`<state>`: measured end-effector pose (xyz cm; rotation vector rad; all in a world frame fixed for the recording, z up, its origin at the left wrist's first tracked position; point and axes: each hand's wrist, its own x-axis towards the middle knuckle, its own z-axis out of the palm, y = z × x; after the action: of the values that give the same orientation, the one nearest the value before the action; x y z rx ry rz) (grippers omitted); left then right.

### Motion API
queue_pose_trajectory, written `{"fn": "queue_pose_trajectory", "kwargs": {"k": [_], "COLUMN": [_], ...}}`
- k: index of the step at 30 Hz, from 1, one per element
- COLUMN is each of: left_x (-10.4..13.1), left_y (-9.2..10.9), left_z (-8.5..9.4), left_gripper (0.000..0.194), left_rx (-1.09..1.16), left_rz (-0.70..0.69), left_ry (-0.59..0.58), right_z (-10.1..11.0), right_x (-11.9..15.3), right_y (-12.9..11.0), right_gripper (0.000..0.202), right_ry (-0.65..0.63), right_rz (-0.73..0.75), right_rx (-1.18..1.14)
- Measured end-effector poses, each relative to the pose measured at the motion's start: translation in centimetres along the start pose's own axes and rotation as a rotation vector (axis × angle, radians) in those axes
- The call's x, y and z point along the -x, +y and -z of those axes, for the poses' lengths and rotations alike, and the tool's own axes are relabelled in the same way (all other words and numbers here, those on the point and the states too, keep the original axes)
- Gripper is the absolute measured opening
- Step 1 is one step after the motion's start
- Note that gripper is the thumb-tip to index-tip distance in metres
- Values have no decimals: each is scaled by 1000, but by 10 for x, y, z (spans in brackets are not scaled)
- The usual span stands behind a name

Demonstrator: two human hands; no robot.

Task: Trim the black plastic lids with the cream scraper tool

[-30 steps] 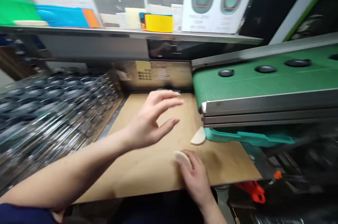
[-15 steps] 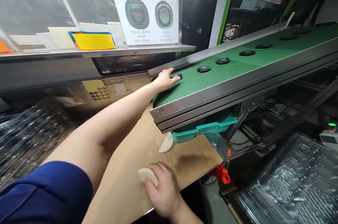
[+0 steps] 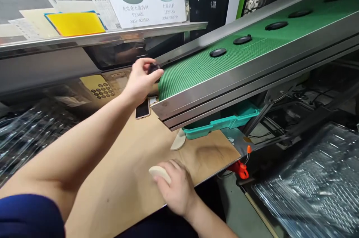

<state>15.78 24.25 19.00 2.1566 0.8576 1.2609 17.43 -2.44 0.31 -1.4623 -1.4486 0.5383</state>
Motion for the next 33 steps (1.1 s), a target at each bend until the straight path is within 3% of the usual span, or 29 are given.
{"fn": "queue_pose_trajectory", "kwargs": {"k": [3,6,10,13,14,17,20,24,28,33], "left_x": [69,148,241,288,299,319,329,336,339,341], "left_y": [-4,-9,-9,-3,-1,2,-1,-9,-14,-15], "left_z": [44,72,83,79,78,74,71,68,65,63], "left_gripper": [40,34,28,23,30,56,55,55,54,52], "left_rx": [223,344,782,1046,1127,1301,1369,1439,1525,1570], "left_rz": [224,433,826,939,974,1047,1017,945,906,907], "left_ry": [-69,-155,-175,-133,-129,-117,-128,-164,-195,-260], "right_z": [1,-1,-3,-5,-6,-5,-2,-3,-19,-32], "right_x": [0,1,2,3,4,11,24,41,44,33], "right_y": [-1,0,4,6,6,3,-10,-37,-53,-52], "right_gripper": [20,21,20,20,20,20,19,31,31,28], "right_ry": [-9,25,25,23,31,105,187,21,-155,-139], "right_rz": [19,56,59,38,32,28,49,186,328,436], "right_rx": [24,12,-1,15,22,26,13,64,276,415]}}
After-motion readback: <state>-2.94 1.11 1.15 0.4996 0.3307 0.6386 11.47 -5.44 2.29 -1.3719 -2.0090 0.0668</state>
